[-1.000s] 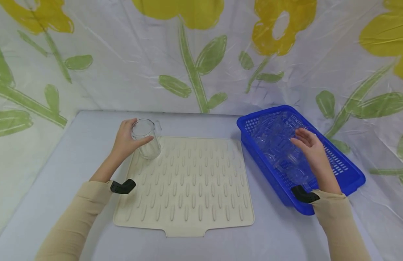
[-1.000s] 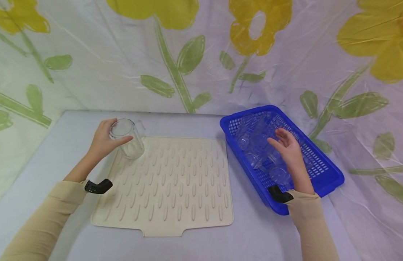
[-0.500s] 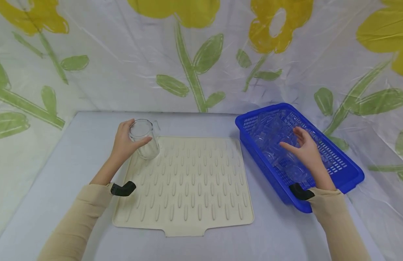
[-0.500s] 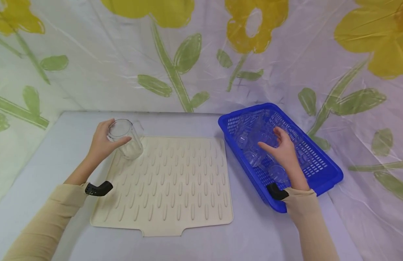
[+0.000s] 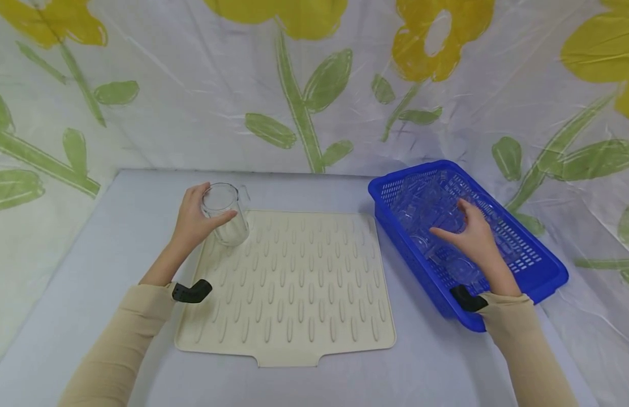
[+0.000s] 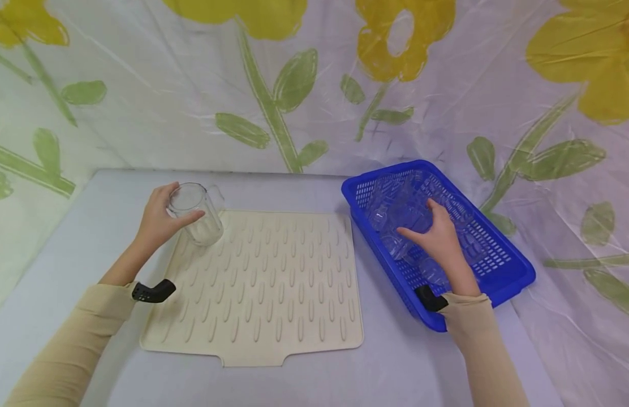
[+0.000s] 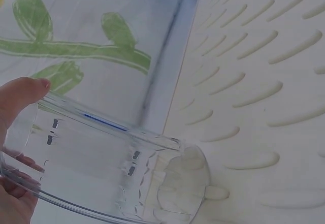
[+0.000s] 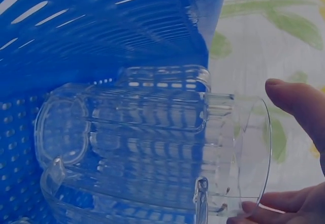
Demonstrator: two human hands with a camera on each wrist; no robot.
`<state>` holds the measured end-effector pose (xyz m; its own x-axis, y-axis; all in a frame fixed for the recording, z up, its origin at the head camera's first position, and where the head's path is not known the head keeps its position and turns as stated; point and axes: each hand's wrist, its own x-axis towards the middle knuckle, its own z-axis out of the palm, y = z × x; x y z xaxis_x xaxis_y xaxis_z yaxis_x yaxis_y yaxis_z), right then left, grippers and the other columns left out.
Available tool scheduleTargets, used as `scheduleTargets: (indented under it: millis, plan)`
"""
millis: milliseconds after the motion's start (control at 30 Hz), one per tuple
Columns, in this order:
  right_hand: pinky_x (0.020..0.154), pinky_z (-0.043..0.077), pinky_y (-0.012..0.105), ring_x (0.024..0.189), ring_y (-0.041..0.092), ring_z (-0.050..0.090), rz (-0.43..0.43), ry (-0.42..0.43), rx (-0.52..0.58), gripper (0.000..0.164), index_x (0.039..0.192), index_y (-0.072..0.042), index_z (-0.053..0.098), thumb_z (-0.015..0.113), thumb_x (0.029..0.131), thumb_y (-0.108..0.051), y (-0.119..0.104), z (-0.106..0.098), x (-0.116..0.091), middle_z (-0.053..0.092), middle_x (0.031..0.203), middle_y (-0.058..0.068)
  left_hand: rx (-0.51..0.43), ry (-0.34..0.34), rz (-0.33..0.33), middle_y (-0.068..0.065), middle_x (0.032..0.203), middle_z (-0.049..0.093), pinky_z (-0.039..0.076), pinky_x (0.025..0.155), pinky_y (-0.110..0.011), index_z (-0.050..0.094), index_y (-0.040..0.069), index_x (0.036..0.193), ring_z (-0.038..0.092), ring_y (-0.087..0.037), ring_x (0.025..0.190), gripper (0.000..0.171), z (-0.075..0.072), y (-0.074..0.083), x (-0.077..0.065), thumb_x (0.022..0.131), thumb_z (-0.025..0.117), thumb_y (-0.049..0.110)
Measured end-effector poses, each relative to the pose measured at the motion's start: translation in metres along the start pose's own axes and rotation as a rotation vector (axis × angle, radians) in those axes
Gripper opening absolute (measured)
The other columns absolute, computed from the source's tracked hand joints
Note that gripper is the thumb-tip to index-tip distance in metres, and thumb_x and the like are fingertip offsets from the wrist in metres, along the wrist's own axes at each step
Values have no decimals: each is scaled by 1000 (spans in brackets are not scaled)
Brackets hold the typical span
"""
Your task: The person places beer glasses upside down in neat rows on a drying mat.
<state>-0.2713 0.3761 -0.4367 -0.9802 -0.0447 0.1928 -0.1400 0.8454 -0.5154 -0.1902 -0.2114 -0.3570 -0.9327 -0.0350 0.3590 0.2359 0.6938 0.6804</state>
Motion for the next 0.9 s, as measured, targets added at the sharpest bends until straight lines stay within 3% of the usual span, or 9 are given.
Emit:
scheduleTargets:
  millis: [100,400,667,900]
  plan:
    - [74,25,51,111,23,18,-2,-10,-33,93,124,-31,4,60,53,-54,-9,-4,-3,15,126,-3,8,-5,0,-13,115,29,25,80,-41,29,1,120,27,-25,103,79,-1,1,1,59,65,36]
    - [73,24,53,110,30,18,19,-103,-16,95,127,-18,4,57,57,-54,-73,-34,-23,18,126,10,0,1,-6,-12,115,29,25,80,-41,30,0,119,27,-24,104,77,-1,2,0,59,66,34]
    - [74,23,54,110,33,17,6,-117,-9,94,128,-13,4,58,60,-50,-90,-41,-27,18,125,15,-5,5,-9,-12,115,29,26,80,-41,29,2,120,28,-24,102,78,1,0,-1,59,66,34]
    - [77,21,52,104,36,26,9,-108,-22,96,127,-9,5,59,59,-50,-106,-43,-31,18,123,19,-9,5,-5,-11,115,30,26,79,-40,29,3,120,29,-23,102,79,0,-1,1,59,66,35]
